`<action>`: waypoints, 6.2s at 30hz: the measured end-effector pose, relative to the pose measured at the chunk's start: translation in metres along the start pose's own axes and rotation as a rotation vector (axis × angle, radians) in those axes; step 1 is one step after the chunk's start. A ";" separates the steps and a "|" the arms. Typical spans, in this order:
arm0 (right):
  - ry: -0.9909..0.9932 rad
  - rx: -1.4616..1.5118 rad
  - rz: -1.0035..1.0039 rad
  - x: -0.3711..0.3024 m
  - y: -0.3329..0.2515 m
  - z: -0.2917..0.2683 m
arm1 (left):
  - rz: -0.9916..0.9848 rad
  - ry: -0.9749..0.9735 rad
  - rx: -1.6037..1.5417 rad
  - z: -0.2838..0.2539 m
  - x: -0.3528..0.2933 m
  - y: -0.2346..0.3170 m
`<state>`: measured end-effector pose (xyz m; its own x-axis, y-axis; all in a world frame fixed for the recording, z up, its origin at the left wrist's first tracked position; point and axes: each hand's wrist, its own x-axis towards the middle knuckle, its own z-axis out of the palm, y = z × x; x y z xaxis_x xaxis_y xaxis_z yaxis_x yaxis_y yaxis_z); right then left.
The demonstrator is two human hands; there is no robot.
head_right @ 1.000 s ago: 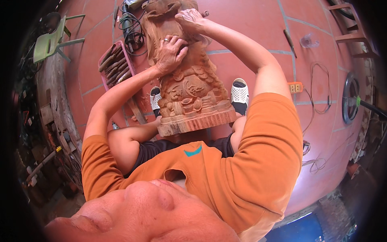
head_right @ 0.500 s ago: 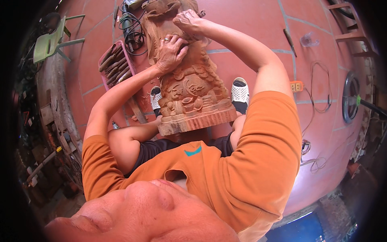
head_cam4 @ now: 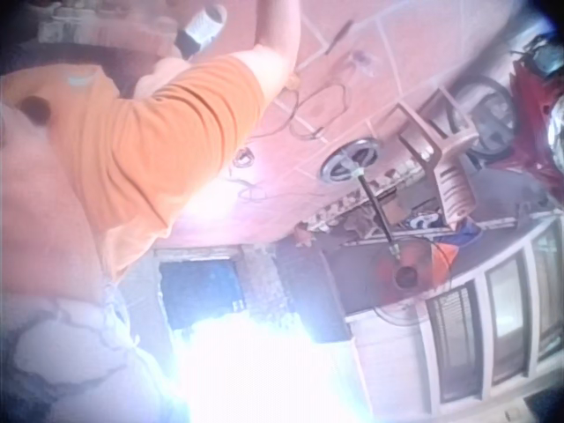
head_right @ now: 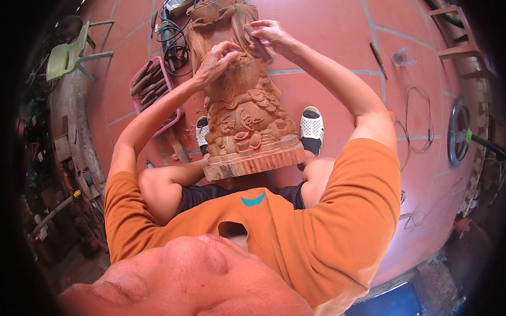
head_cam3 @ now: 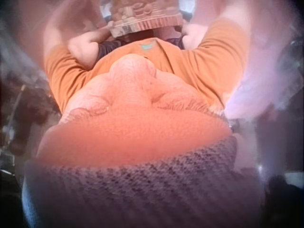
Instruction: The person carves a wooden sculpture by hand, using small carving tools to refine details on the upper section of the piece. The sculpture is held between the legs while the person sits on the floor.
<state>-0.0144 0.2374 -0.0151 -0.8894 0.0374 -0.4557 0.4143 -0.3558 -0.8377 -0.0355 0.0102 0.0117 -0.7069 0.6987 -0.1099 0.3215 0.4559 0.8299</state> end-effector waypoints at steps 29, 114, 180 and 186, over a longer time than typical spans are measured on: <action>0.747 -0.411 -0.559 -0.004 0.084 0.048 | 0.147 0.010 0.620 -0.097 0.065 -0.029; 0.966 -0.079 -0.642 -0.050 0.108 0.111 | 0.171 0.123 0.685 -0.016 0.074 -0.033; 0.935 0.006 -0.630 -0.055 0.102 0.114 | 0.418 0.050 0.803 -0.037 0.111 -0.028; 0.960 -0.049 -0.605 -0.056 0.104 0.110 | 0.343 0.019 0.690 -0.018 0.102 -0.024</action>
<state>0.0571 0.0959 -0.0432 -0.4387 0.8986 0.0027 -0.0068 -0.0004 -1.0000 -0.1274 0.0604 -0.0098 -0.5052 0.8563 0.1069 0.8405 0.4601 0.2861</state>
